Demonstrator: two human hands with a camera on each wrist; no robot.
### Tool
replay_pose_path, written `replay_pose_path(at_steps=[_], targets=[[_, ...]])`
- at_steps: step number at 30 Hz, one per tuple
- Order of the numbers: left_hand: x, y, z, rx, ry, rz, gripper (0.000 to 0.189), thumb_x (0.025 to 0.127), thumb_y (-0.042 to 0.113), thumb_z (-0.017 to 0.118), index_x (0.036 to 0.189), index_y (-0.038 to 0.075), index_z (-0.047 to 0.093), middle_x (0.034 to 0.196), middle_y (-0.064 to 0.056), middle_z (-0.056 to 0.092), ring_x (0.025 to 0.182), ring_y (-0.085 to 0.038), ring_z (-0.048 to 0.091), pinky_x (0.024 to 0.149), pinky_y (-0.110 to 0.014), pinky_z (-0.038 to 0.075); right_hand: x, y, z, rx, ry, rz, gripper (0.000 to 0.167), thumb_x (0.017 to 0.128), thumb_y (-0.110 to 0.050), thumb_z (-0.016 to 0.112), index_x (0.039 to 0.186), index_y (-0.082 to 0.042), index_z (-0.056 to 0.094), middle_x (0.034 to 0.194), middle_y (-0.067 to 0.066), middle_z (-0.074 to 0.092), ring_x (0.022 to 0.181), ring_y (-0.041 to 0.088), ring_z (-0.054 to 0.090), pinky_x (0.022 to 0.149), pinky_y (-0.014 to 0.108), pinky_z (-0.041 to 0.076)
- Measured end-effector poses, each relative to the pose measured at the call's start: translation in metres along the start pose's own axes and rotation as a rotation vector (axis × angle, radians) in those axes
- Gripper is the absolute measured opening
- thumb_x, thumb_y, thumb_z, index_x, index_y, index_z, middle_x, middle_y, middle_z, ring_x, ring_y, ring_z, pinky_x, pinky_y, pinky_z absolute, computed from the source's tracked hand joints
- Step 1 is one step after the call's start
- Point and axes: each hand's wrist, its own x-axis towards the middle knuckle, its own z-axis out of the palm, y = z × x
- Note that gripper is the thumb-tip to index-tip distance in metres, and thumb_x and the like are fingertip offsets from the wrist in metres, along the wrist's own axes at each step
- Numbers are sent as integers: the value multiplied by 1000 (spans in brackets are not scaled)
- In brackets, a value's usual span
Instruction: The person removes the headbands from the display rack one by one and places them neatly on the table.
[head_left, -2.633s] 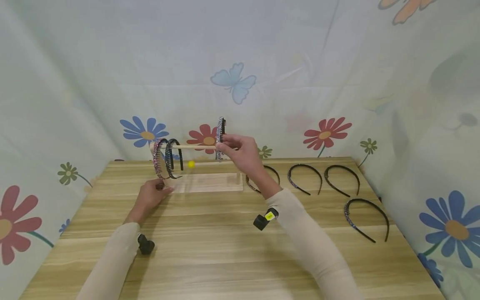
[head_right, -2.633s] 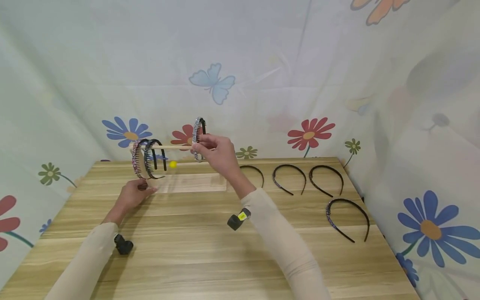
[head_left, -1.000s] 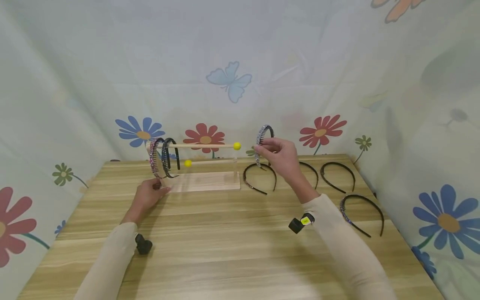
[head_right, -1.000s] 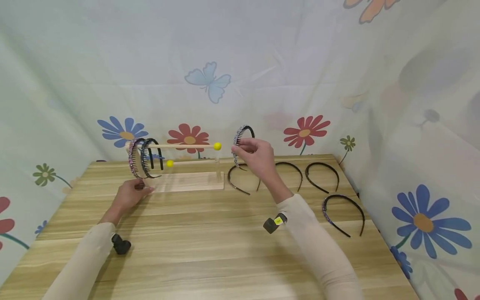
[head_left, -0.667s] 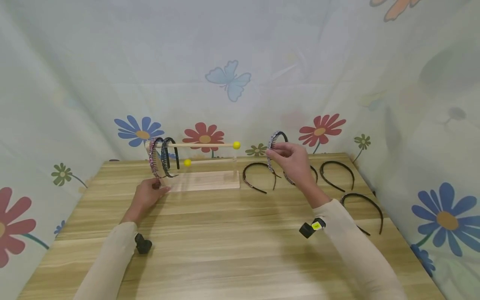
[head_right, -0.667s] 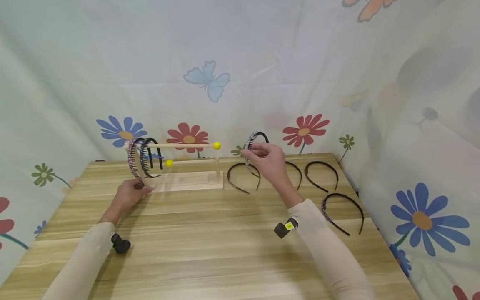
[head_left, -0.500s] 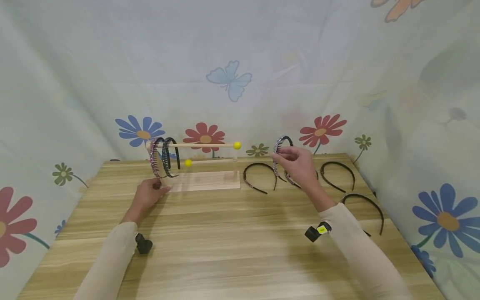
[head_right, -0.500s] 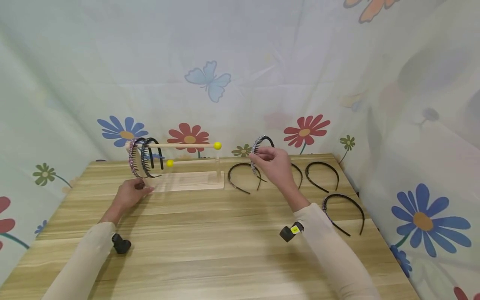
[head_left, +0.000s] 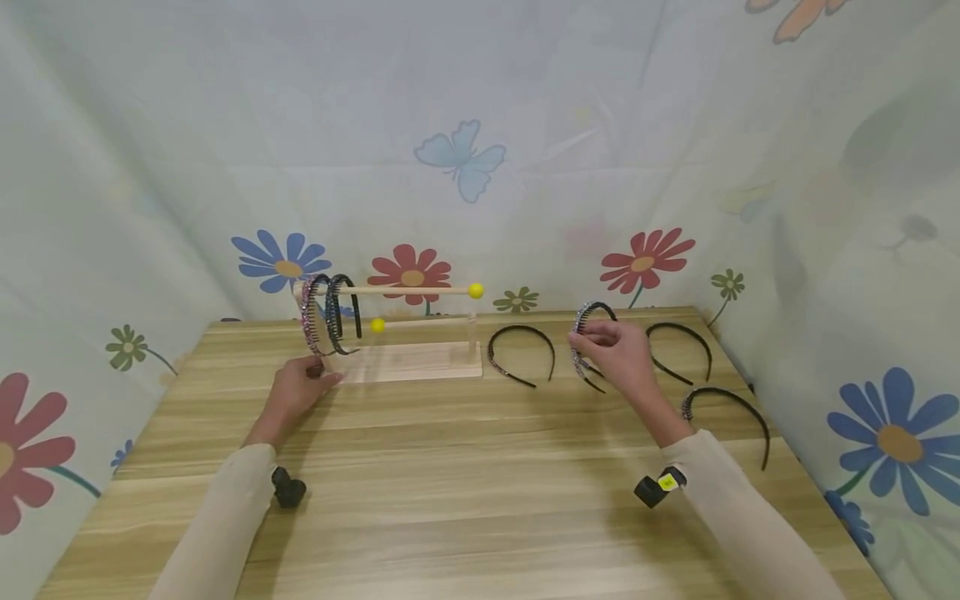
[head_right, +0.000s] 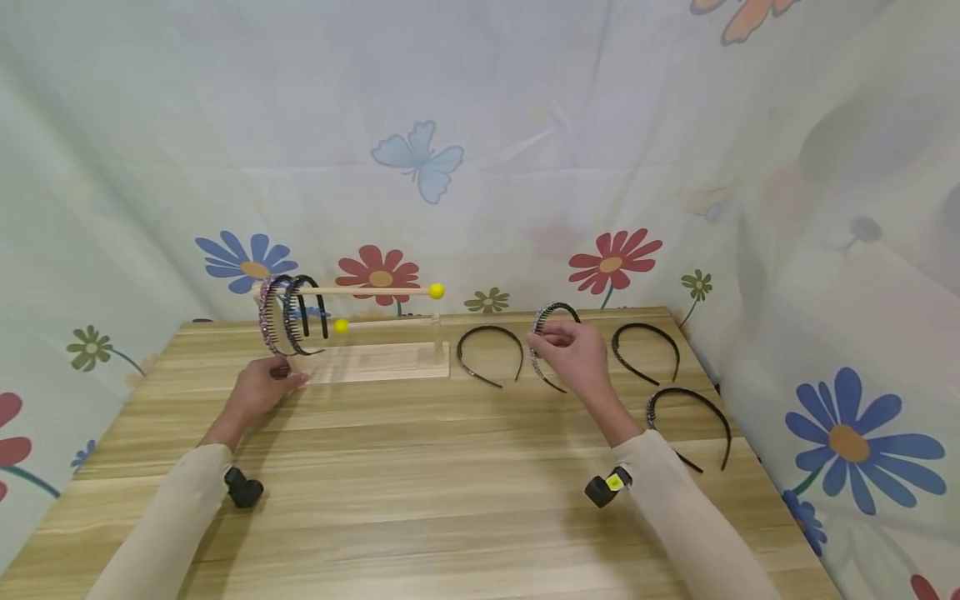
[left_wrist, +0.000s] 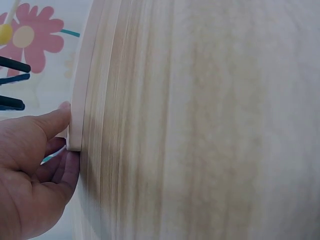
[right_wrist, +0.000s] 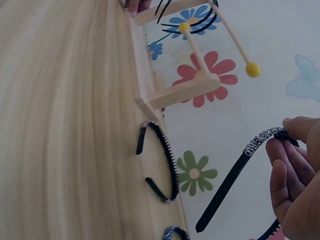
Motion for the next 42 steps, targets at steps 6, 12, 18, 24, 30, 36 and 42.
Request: replay_pose_path(at_steps=[6, 12, 18, 24, 30, 36, 42], targets=[[-1, 1, 0, -10, 1, -5, 42, 98, 24, 71, 123, -9, 65, 119, -30, 68, 98, -33, 62, 85, -49, 51, -7, 17, -5, 35, -8, 49, 47, 89, -40, 80, 116, -2, 73, 106, 17, 75, 89, 16, 72, 73, 27, 59], [0, 0, 0, -9, -6, -16, 43, 98, 25, 70, 123, -9, 65, 118, -29, 69, 96, -31, 61, 82, -44, 51, -15, 27, -9, -14, 0, 79, 48, 89, -42, 79, 115, -2, 73, 106, 16, 76, 87, 15, 72, 71, 23, 56], [-1, -1, 1, 0, 8, -2, 34, 97, 26, 71, 110, -5, 68, 96, -16, 68, 78, -22, 52, 66, -34, 43, -21, 37, -11, -55, -5, 105, 41, 90, -36, 80, 112, -1, 74, 102, 16, 77, 83, 20, 75, 70, 24, 54], [-1, 0, 0, -6, 7, 6, 35, 97, 24, 71, 114, -6, 68, 104, -21, 70, 83, -25, 54, 71, -36, 45, -27, 47, -14, -130, 7, 124, 46, 88, -44, 81, 108, -3, 76, 101, 13, 77, 87, 22, 74, 73, 28, 55], [0, 0, 0, -1, 0, 9, 37, 97, 23, 71, 118, -8, 67, 110, -25, 70, 87, -27, 57, 74, -37, 47, -34, 55, -16, -170, 15, 123, 42, 87, -40, 82, 103, -2, 77, 98, 14, 78, 86, 23, 74, 73, 29, 55], [0, 0, 1, 0, -5, 3, 39, 98, 23, 70, 120, -9, 66, 113, -27, 70, 91, -28, 59, 77, -42, 50, -39, 64, -17, -231, 32, 121, 34, 86, -35, 83, 97, -4, 78, 92, 11, 78, 81, 19, 73, 70, 28, 54], [-1, 1, 0, -7, -6, -5, 40, 98, 24, 70, 122, -9, 65, 117, -28, 69, 95, -30, 60, 82, -45, 50, -44, 68, -18, -278, 13, 126, 29, 87, -33, 82, 95, -5, 77, 90, 10, 78, 82, 22, 73, 71, 34, 55]])
